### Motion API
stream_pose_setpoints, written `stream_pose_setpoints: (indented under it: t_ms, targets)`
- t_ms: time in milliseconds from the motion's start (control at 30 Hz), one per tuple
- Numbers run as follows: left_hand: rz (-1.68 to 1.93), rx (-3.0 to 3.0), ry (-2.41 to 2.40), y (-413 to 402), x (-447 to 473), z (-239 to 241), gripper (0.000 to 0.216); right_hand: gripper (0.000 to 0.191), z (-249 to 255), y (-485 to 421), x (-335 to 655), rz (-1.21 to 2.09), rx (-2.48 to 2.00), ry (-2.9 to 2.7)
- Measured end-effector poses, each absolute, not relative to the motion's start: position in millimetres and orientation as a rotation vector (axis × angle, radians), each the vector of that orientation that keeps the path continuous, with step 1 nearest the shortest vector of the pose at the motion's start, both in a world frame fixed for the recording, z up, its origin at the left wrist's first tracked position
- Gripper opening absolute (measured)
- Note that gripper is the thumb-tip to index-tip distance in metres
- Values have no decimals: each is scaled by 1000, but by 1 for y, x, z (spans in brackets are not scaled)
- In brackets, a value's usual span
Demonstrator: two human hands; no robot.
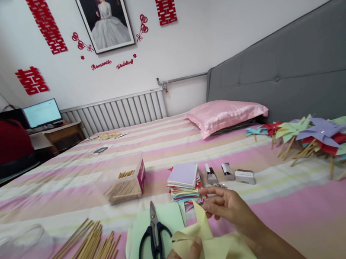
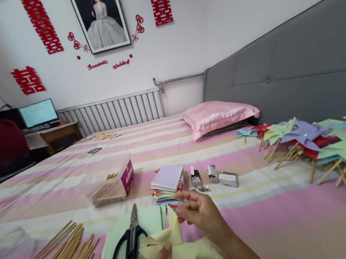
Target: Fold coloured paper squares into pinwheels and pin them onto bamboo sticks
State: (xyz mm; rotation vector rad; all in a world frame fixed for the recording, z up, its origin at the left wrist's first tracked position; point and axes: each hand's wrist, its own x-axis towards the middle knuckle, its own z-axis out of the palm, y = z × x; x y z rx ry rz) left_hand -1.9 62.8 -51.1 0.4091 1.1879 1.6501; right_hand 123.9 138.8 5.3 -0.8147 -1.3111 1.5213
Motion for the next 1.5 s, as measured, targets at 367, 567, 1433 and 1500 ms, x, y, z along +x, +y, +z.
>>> stream_pose_setpoints:
  t_ms: [367, 567, 1433, 1500]
  targets:
    - [1702, 164, 1072, 60, 3, -26, 27, 27, 13, 134, 134, 1449, -633, -1189]
    - [1755, 157, 1034, 60, -4, -30, 27, 19, 13, 128, 139, 1642, -524, -1697]
    - [1785, 167, 847, 60, -5, -32, 46, 14, -1, 120, 116, 1594, -613, -1819]
    - [1787, 168, 840, 61, -5, -34, 45, 16, 0, 120, 115, 1605, -608, -1788]
